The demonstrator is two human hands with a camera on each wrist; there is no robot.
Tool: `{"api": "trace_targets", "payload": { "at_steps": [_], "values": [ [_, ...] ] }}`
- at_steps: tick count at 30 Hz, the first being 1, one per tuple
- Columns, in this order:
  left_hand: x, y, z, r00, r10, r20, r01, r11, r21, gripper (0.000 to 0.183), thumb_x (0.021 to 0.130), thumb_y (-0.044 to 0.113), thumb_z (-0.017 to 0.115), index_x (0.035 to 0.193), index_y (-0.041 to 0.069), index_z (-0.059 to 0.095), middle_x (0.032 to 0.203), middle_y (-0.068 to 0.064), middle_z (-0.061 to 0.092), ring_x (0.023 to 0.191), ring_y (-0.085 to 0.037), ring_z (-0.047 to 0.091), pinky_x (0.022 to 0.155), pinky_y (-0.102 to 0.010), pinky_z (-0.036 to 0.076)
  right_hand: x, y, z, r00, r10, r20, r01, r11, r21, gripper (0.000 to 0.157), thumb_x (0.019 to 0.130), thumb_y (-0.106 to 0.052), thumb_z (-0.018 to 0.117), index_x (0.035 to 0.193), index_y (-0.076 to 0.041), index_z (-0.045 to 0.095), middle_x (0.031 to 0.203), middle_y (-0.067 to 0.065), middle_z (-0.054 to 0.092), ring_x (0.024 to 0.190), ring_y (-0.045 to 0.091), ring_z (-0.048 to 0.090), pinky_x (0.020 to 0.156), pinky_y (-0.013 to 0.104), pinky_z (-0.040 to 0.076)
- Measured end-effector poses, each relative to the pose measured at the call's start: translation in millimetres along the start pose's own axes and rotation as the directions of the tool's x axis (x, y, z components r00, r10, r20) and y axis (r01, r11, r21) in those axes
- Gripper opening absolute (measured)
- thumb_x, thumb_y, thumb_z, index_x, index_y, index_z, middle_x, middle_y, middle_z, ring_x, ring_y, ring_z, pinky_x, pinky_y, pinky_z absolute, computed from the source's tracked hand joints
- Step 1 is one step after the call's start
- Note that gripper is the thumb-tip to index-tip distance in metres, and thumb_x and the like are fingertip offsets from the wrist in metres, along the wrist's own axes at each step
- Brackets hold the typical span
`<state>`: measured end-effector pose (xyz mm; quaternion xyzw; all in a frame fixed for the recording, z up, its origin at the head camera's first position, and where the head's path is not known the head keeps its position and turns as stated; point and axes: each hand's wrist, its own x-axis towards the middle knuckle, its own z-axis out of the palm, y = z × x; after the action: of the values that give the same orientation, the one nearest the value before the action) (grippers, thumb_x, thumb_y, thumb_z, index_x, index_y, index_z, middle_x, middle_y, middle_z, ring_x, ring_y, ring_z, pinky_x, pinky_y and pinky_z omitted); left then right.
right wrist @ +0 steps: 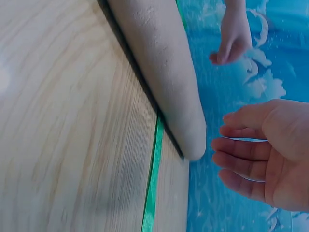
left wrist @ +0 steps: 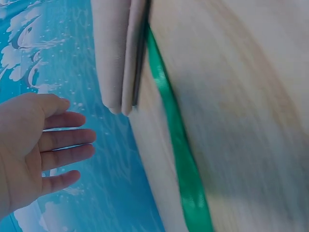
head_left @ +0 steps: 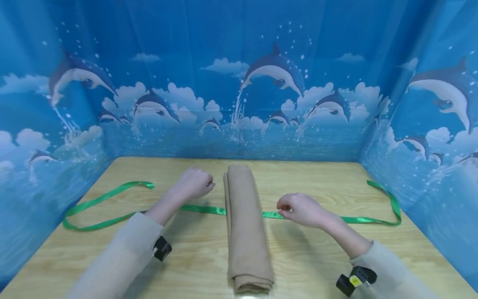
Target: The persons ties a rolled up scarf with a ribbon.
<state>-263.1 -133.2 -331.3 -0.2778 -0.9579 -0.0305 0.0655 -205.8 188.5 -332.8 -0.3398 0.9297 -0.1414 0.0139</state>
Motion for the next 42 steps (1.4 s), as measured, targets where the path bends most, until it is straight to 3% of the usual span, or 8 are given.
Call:
{"api": "trace_targets", "payload": {
  "at_steps": [5, 12, 15, 17, 22, 31, 36, 42],
  "values": [
    [-13.0, -4.0, 3.9, 0.999, -0.03, 0.03, 0.031, 0.999, -0.035, 0.03, 0.09, 0.018, 0.059, 0.06, 0.014, 0.057, 0.05, 0.005, 0.046, 0.044, -0.009, 0.038, 0.045, -0.023, 0.03, -2, 12, -1.6, 0.999, 0.049, 0.007, -0.05, 0.999, 0.014, 0.012, 0.086, -0.008, 0.064, 0.096, -0.004, 0.069, 0.087, 0.0, 0.067, 0.077, 0.012, 0.063, 0.065, 0.025, 0.051],
    [-22.8, -8.8, 6.6, 0.994, -0.089, 0.059, 0.088, 0.996, 0.018, 0.041, 0.085, 0.011, 0.06, 0.052, 0.015, 0.036, 0.05, 0.005, 0.026, 0.047, -0.01, 0.024, 0.046, -0.025, 0.02, -7, 24, -0.5, 0.995, 0.099, 0.008, -0.098, 0.992, -0.08, 0.013, 0.084, -0.009, 0.066, 0.096, -0.004, 0.069, 0.086, 0.0, 0.067, 0.077, 0.014, 0.062, 0.065, 0.029, 0.051],
    [-27.0, -11.1, 7.9, 0.996, -0.073, 0.046, 0.07, 0.996, 0.057, 0.039, 0.082, 0.011, 0.062, 0.054, 0.015, 0.036, 0.051, 0.004, 0.03, 0.048, -0.011, 0.027, 0.048, -0.027, 0.024, -9, 30, -0.3, 0.992, 0.122, 0.017, -0.118, 0.983, -0.144, 0.016, 0.083, -0.011, 0.067, 0.098, -0.005, 0.069, 0.089, 0.002, 0.066, 0.079, 0.016, 0.062, 0.065, 0.031, 0.051],
    [-29.7, -12.4, 9.6, 0.998, -0.056, 0.039, 0.052, 0.994, 0.095, 0.032, 0.081, 0.013, 0.064, 0.056, 0.013, 0.043, 0.054, 0.003, 0.038, 0.05, -0.013, 0.035, 0.05, -0.03, 0.032, -12, 35, 0.4, 0.992, 0.119, 0.034, -0.111, 0.977, -0.183, 0.018, 0.083, -0.013, 0.068, 0.099, -0.005, 0.069, 0.091, 0.003, 0.066, 0.081, 0.018, 0.062, 0.065, 0.032, 0.051],
    [-33.9, -16.1, 18.8, 0.993, -0.057, 0.103, 0.038, 0.984, 0.177, 0.015, 0.081, 0.018, 0.065, 0.07, 0.009, 0.059, 0.069, -0.003, 0.054, 0.064, -0.021, 0.053, 0.065, -0.043, 0.046, -19, 50, 1.0, 0.991, 0.093, 0.1, -0.066, 0.968, -0.244, 0.02, 0.082, -0.014, 0.07, 0.1, -0.005, 0.069, 0.094, 0.007, 0.067, 0.085, 0.023, 0.063, 0.069, 0.035, 0.052],
    [-43.4, -24.6, 28.2, 0.989, 0.042, 0.142, -0.066, 0.984, 0.166, 0.029, 0.073, 0.014, 0.07, 0.054, 0.015, 0.049, 0.056, 0.005, 0.046, 0.052, -0.013, 0.038, 0.054, -0.031, 0.031, -26, 63, 1.8, 0.972, 0.142, 0.189, -0.091, 0.963, -0.255, 0.017, 0.08, -0.013, 0.071, 0.096, -0.005, 0.069, 0.091, 0.007, 0.067, 0.082, 0.022, 0.064, 0.07, 0.036, 0.052],
    [-44.3, -27.4, 30.0, 0.979, 0.035, 0.2, -0.068, 0.985, 0.161, 0.024, 0.072, 0.006, 0.066, 0.057, 0.014, 0.048, 0.059, 0.004, 0.048, 0.054, -0.013, 0.039, 0.057, -0.033, 0.036, -28, 68, 3.1, 0.955, 0.198, 0.219, -0.136, 0.953, -0.271, 0.004, 0.079, -0.007, 0.069, 0.079, -0.01, 0.066, 0.078, 0.0, 0.062, 0.068, 0.016, 0.056, 0.06, 0.033, 0.046],
    [-45.9, -31.0, 30.5, 0.977, 0.029, 0.211, -0.057, 0.99, 0.127, 0.021, 0.071, -0.003, 0.058, 0.059, 0.013, 0.05, 0.06, 0.002, 0.051, 0.054, -0.014, 0.046, 0.056, -0.034, 0.044, -28, 71, 7.6, 0.956, 0.205, 0.208, -0.132, 0.939, -0.318, 0.022, 0.077, -0.002, 0.065, 0.067, -0.015, 0.052, 0.066, -0.005, 0.047, 0.059, 0.012, 0.036, 0.054, 0.027, 0.03]
  ]
}}
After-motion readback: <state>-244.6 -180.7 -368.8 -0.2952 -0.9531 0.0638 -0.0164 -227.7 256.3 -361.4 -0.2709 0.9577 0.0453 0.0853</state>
